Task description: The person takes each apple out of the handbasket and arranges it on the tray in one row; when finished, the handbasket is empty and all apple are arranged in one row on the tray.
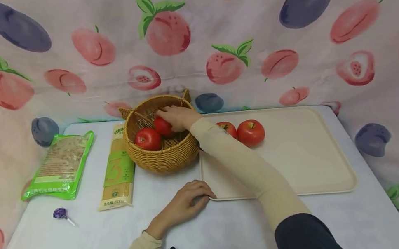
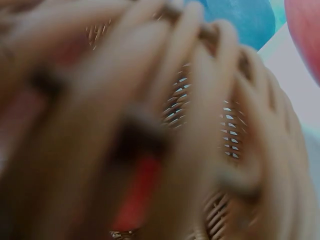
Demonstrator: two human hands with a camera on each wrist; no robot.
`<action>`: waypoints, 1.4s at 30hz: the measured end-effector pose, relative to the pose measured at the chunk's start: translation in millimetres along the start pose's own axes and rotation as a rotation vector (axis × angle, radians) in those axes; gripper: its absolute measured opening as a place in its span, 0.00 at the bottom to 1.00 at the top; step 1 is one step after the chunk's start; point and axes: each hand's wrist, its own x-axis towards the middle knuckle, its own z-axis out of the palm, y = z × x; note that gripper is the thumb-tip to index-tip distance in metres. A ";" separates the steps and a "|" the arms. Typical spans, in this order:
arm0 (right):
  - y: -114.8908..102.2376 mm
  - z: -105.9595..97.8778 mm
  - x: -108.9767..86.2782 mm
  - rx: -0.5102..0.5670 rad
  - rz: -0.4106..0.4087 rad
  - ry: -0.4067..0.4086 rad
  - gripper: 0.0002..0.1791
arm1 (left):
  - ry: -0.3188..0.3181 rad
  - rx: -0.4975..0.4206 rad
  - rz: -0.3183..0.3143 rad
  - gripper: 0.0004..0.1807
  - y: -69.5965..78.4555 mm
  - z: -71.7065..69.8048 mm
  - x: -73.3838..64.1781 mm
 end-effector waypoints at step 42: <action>-4.3 1.8 -1.5 0.087 -0.025 -0.055 0.40 | -0.010 -0.001 -0.016 0.10 3.4 -1.6 0.7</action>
